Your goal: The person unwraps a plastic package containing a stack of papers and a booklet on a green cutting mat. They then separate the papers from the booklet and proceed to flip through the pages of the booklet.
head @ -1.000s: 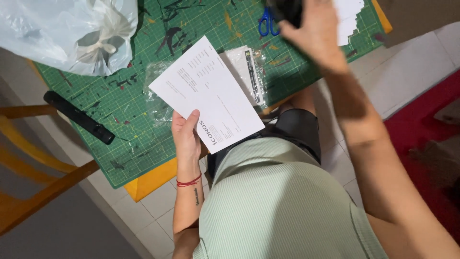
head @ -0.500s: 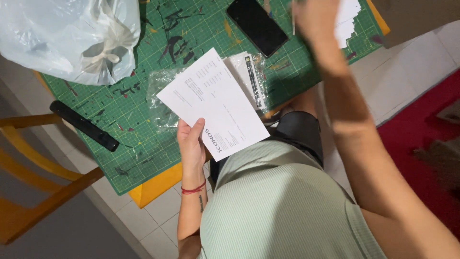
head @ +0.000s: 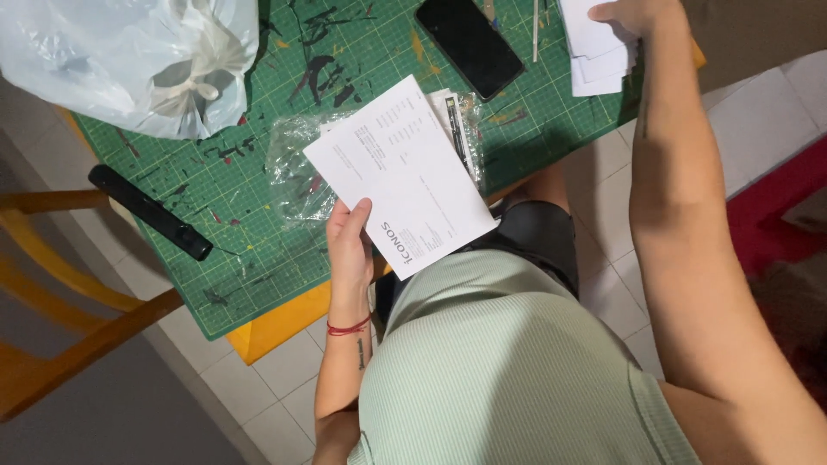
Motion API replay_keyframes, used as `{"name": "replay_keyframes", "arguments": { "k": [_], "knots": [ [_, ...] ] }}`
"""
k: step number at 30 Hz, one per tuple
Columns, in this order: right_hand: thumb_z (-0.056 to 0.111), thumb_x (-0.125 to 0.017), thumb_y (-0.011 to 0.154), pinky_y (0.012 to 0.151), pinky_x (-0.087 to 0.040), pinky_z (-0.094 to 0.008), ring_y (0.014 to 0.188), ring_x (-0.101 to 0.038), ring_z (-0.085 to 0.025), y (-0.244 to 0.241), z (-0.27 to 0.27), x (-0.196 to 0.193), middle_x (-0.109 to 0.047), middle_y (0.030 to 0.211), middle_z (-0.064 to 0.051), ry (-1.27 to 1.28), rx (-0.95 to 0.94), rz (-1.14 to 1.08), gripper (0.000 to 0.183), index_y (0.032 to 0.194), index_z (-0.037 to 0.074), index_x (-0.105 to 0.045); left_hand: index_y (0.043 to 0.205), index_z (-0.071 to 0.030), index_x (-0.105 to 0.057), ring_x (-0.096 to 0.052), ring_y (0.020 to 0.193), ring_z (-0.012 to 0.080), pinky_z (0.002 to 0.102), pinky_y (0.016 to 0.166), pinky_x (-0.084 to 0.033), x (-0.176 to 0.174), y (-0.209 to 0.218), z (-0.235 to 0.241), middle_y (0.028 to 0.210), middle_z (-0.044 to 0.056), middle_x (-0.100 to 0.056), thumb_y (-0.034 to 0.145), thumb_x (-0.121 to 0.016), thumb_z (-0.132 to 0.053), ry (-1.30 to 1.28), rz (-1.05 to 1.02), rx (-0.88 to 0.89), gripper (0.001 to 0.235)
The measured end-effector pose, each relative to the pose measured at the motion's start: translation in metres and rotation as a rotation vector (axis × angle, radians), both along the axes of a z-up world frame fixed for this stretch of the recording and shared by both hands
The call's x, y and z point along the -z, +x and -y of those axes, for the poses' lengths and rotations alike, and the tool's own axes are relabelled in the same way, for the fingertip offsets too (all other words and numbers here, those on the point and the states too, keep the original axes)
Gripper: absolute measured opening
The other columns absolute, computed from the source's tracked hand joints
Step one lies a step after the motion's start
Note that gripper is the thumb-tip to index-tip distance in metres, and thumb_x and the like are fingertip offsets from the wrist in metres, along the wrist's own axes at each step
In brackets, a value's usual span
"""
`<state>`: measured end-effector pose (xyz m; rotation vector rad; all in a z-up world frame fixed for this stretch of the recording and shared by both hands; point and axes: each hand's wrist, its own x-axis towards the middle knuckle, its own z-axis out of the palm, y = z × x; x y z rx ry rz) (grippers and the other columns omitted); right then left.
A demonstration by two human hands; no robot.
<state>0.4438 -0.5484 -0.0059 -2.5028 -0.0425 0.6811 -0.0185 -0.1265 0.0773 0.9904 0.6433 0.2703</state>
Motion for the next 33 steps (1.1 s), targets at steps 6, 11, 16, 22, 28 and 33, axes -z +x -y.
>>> {"name": "replay_keyframes", "arguments": {
  "k": [6,11,16,22,28,33],
  "knots": [
    [0.048,-0.085,0.111,0.081,-0.049,-0.058,0.084,-0.065,-0.049,0.013,-0.014,0.04,-0.068,0.097,-0.032,0.065,-0.007,0.032,0.058,0.108,-0.008,-0.071,0.119,-0.006,-0.067,-0.083,0.085,0.0219,0.032,0.072,-0.069,0.009,-0.009,-0.008,0.1,0.016,-0.082,0.105,-0.068,-0.012,0.019,0.002,-0.021,0.015],
    [0.043,-0.083,0.114,0.083,-0.049,-0.061,0.098,-0.064,-0.052,-0.009,-0.021,0.015,-0.066,0.11,-0.031,0.049,0.008,0.041,0.053,0.117,-0.008,-0.069,0.119,-0.006,-0.067,-0.083,0.086,0.0209,0.032,0.073,-0.069,0.004,-0.01,-0.009,0.101,0.015,-0.081,0.104,-0.068,-0.011,0.033,0.013,-0.033,0.016],
    [0.041,-0.075,0.121,0.069,-0.045,-0.044,0.075,-0.048,-0.019,-0.021,-0.027,0.004,-0.049,0.084,-0.001,0.023,0.131,-0.037,0.04,0.097,0.015,-0.056,0.139,-0.006,-0.07,-0.074,0.114,0.0201,0.033,0.096,-0.06,0.006,-0.014,-0.015,0.136,0.009,-0.077,0.103,-0.067,-0.013,0.013,-0.082,0.015,0.036],
    [0.036,-0.076,0.112,0.058,-0.055,-0.043,0.079,-0.072,-0.024,-0.034,0.019,0.031,-0.075,0.097,-0.006,-0.239,-0.059,0.349,0.023,0.111,0.013,-0.075,0.141,-0.006,-0.067,-0.071,0.123,0.0227,0.038,0.105,-0.059,0.015,-0.001,-0.023,0.142,0.01,-0.074,0.103,-0.065,-0.014,0.09,-0.098,0.039,0.039],
    [0.031,-0.08,0.084,0.05,-0.06,-0.043,0.069,-0.076,-0.032,-0.045,0.019,0.073,-0.076,0.086,-0.004,-0.785,-0.342,1.039,0.017,0.096,0.019,-0.074,0.175,-0.011,-0.017,-0.052,0.091,0.0104,0.029,0.087,-0.045,0.045,0.019,-0.033,0.114,-0.004,-0.063,0.108,-0.064,-0.024,0.611,-0.164,0.108,0.083],
    [0.052,-0.086,0.108,0.062,-0.06,-0.051,0.074,-0.078,-0.039,-0.043,0.038,0.068,-0.078,0.08,-0.011,-0.588,-0.3,0.682,0.041,0.094,0.015,-0.08,0.172,-0.008,-0.024,-0.043,0.131,0.0281,0.045,0.114,-0.04,0.055,0.005,-0.04,0.173,0.015,-0.039,0.109,-0.067,-0.028,1.028,-0.178,0.076,0.079]
  ]
}}
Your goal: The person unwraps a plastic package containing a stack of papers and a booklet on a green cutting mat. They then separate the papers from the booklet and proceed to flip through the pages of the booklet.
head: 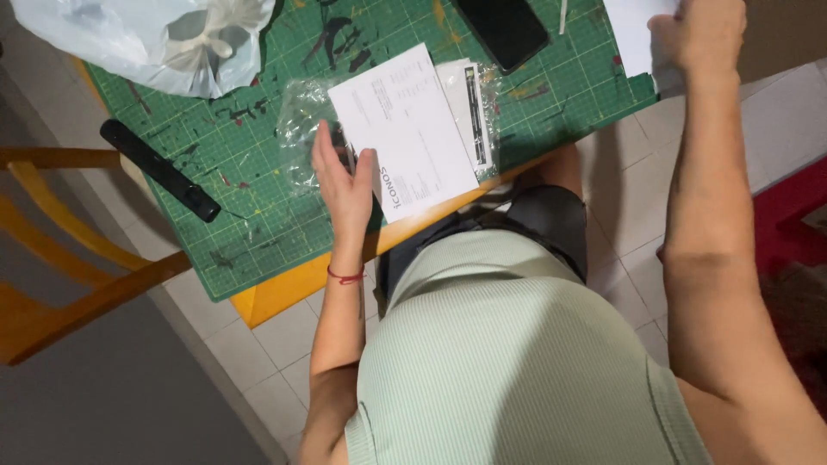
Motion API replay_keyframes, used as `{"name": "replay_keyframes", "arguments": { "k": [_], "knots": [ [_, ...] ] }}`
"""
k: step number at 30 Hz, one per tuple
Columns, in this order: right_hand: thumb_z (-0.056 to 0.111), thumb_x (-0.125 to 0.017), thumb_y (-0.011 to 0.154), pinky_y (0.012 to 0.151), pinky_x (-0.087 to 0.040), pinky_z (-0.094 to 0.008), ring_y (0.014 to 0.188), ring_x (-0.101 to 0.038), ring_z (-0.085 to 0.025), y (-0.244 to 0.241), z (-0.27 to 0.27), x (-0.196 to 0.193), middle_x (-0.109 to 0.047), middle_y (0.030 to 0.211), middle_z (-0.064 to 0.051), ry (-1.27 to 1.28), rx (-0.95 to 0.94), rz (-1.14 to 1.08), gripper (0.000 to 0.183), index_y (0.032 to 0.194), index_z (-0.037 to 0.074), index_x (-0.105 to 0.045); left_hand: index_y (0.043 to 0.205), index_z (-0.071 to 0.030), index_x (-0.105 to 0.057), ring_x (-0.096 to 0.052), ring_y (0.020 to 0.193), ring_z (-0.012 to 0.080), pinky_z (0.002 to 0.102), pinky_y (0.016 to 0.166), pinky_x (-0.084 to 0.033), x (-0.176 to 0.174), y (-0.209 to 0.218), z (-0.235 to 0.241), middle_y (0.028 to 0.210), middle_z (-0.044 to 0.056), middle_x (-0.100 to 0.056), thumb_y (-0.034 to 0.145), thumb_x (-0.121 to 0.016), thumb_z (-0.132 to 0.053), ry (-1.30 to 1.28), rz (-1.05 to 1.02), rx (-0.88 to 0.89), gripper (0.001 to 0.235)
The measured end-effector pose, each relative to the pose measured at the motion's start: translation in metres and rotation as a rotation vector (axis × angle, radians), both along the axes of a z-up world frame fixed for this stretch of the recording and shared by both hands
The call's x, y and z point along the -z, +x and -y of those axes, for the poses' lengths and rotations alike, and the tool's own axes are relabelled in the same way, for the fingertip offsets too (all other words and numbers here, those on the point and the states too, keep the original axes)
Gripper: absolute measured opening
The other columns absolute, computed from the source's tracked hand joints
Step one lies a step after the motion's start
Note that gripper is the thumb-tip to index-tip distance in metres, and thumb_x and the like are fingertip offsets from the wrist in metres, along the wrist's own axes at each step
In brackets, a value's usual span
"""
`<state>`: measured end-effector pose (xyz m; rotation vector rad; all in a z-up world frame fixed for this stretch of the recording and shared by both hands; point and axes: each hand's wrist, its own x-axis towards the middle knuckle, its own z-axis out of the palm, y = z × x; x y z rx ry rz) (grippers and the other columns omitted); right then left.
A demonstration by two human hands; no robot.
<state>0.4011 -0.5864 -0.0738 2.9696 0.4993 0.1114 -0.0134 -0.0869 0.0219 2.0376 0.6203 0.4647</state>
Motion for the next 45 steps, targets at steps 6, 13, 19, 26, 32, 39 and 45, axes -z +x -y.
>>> {"name": "replay_keyframes", "arguments": {
  "k": [6,13,19,26,32,39,45],
  "knots": [
    [0.022,-0.097,0.113,0.076,-0.051,-0.054,0.102,-0.066,-0.041,-0.067,-0.025,-0.116,-0.07,0.118,-0.023,0.554,-0.172,-0.012,0.046,0.133,-0.007,-0.067,0.167,-0.01,-0.039,-0.04,0.159,0.0331,0.05,0.128,-0.039,-0.034,-0.013,0.016,0.172,0.016,-0.039,0.116,-0.06,-0.028,0.082,0.129,0.042,0.058],
    [0.033,-0.08,0.083,0.101,-0.06,-0.031,0.121,-0.071,-0.017,-0.24,-0.185,-0.231,-0.072,0.138,-0.004,1.622,0.076,-0.913,0.075,0.151,0.012,-0.058,0.164,-0.012,-0.046,-0.06,0.144,0.0308,0.047,0.121,-0.054,-0.058,0.036,0.053,0.165,0.015,-0.055,0.112,-0.065,-0.048,-0.9,0.295,0.57,0.066],
    [0.018,-0.093,0.081,0.08,-0.065,-0.032,0.092,-0.078,-0.012,-0.34,-0.259,-0.201,-0.076,0.104,0.004,1.718,0.375,-1.023,0.051,0.125,0.021,-0.068,0.17,-0.006,-0.046,-0.056,0.151,0.0352,0.051,0.129,-0.048,-0.053,0.064,0.1,0.166,0.02,-0.056,0.109,-0.049,-0.083,-1.632,0.417,0.654,0.098],
    [0.038,-0.085,0.091,0.101,-0.058,-0.044,0.122,-0.063,-0.023,-0.347,-0.235,-0.21,-0.067,0.132,-0.013,1.553,0.151,-1.259,0.087,0.16,0.006,-0.041,0.167,0.002,-0.042,-0.058,0.143,0.0457,0.054,0.129,-0.042,-0.049,0.047,0.107,0.157,0.032,-0.055,0.099,-0.049,-0.085,-1.863,0.052,0.258,0.111],
    [0.056,-0.055,0.112,0.076,-0.061,-0.062,0.095,-0.077,-0.05,-0.331,-0.187,-0.18,-0.078,0.096,-0.03,0.527,-0.472,-0.662,0.064,0.123,-0.004,-0.072,0.166,-0.003,-0.045,-0.054,0.152,0.0428,0.058,0.134,-0.038,-0.006,0.03,0.104,0.164,0.024,-0.052,0.104,-0.042,-0.093,-2.105,0.276,0.453,0.109],
    [0.041,-0.066,0.119,0.081,-0.058,-0.049,0.104,-0.071,-0.037,-0.263,-0.207,-0.214,-0.068,0.114,-0.012,0.523,-0.653,0.067,0.032,0.124,0.01,-0.07,0.168,-0.001,-0.041,-0.058,0.148,0.0421,0.059,0.129,-0.044,-0.014,0.035,0.101,0.165,0.024,-0.053,0.095,-0.05,-0.089,-2.136,0.138,0.66,0.115],
    [0.033,-0.049,0.117,0.086,-0.048,-0.062,0.116,-0.064,-0.053,-0.208,-0.262,-0.233,-0.068,0.137,-0.028,0.443,-0.875,-0.258,0.052,0.155,-0.003,-0.05,0.166,0.006,-0.039,-0.06,0.142,0.0485,0.065,0.125,-0.046,-0.025,0.042,0.099,0.162,0.031,-0.052,0.088,-0.063,-0.084,-2.039,0.127,0.766,0.122]
  ]
}}
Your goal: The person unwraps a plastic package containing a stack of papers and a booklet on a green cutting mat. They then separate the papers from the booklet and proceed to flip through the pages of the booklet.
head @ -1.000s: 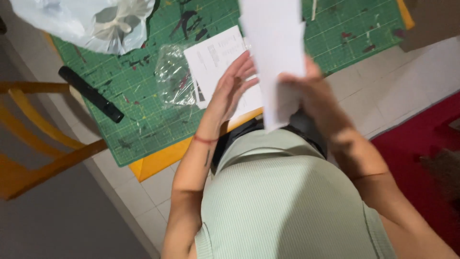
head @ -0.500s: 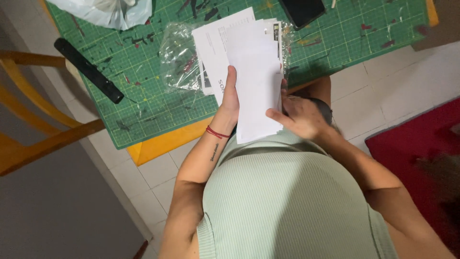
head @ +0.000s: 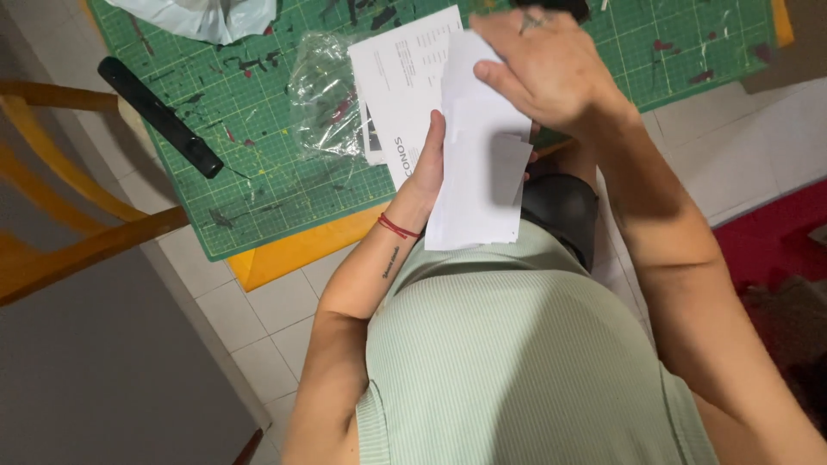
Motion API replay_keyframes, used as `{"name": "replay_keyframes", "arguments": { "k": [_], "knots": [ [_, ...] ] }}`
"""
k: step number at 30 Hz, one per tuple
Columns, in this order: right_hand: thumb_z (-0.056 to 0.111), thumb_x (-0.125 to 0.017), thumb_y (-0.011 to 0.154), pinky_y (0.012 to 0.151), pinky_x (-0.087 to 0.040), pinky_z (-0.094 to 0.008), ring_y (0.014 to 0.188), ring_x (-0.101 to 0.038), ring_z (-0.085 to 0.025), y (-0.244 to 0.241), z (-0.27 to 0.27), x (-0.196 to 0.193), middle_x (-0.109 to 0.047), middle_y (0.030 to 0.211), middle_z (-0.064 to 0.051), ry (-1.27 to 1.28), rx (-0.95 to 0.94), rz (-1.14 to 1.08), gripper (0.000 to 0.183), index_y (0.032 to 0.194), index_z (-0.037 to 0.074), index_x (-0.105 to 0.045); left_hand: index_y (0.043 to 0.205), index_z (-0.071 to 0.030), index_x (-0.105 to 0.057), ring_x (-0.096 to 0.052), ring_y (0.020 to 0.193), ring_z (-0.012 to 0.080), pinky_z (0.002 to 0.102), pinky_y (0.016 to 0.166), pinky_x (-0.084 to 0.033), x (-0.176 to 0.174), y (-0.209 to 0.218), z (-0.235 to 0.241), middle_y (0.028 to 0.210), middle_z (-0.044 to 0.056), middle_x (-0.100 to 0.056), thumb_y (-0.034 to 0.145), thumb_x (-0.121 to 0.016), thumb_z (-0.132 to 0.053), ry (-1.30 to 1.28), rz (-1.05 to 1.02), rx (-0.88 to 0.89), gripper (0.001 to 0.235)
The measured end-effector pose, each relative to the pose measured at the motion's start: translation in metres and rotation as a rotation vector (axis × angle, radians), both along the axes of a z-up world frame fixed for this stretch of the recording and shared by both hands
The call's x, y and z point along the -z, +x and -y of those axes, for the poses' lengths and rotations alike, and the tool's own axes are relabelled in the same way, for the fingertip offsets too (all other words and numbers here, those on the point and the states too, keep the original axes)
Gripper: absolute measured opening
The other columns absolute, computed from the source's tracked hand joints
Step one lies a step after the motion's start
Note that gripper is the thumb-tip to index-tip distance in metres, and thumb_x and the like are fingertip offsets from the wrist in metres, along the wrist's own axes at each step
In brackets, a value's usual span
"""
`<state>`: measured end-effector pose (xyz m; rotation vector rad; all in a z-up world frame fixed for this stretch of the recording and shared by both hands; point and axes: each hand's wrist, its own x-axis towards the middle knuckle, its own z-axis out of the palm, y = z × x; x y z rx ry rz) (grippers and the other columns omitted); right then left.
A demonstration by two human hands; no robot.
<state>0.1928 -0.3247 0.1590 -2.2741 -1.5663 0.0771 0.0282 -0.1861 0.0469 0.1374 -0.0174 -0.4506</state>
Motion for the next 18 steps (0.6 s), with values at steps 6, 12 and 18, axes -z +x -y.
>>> {"name": "replay_keyframes", "arguments": {
  "k": [6,12,18],
  "knots": [
    [0.041,-0.042,0.12,0.093,-0.05,-0.052,0.12,-0.068,-0.042,-0.01,0.012,0.032,-0.076,0.13,-0.02,-0.085,0.011,-0.195,0.053,0.145,0.004,-0.071,0.16,0.007,-0.045,-0.062,0.135,0.0518,0.068,0.12,-0.046,0.028,-0.004,-0.006,0.149,0.037,-0.059,0.086,-0.064,-0.082,-0.02,-0.153,-0.064,0.118],
    [0.05,-0.042,0.118,0.101,-0.044,-0.049,0.127,-0.059,-0.042,-0.038,0.026,0.027,-0.063,0.14,-0.027,0.092,0.071,-0.36,0.066,0.154,-0.002,-0.062,0.15,0.006,-0.056,-0.066,0.131,0.0461,0.061,0.117,-0.05,0.071,-0.018,0.001,0.143,0.029,-0.067,0.09,-0.073,-0.055,0.182,-0.248,-0.216,0.087],
    [0.034,-0.055,0.109,0.108,-0.051,-0.056,0.149,-0.05,-0.052,-0.082,0.047,0.061,-0.04,0.164,-0.036,0.376,0.165,-0.591,0.079,0.168,-0.006,-0.022,0.144,0.003,-0.065,-0.069,0.124,0.0367,0.052,0.117,-0.05,0.124,-0.027,-0.012,0.137,0.021,-0.072,0.095,-0.079,-0.038,0.306,-0.361,-0.374,0.065]
  ]
}}
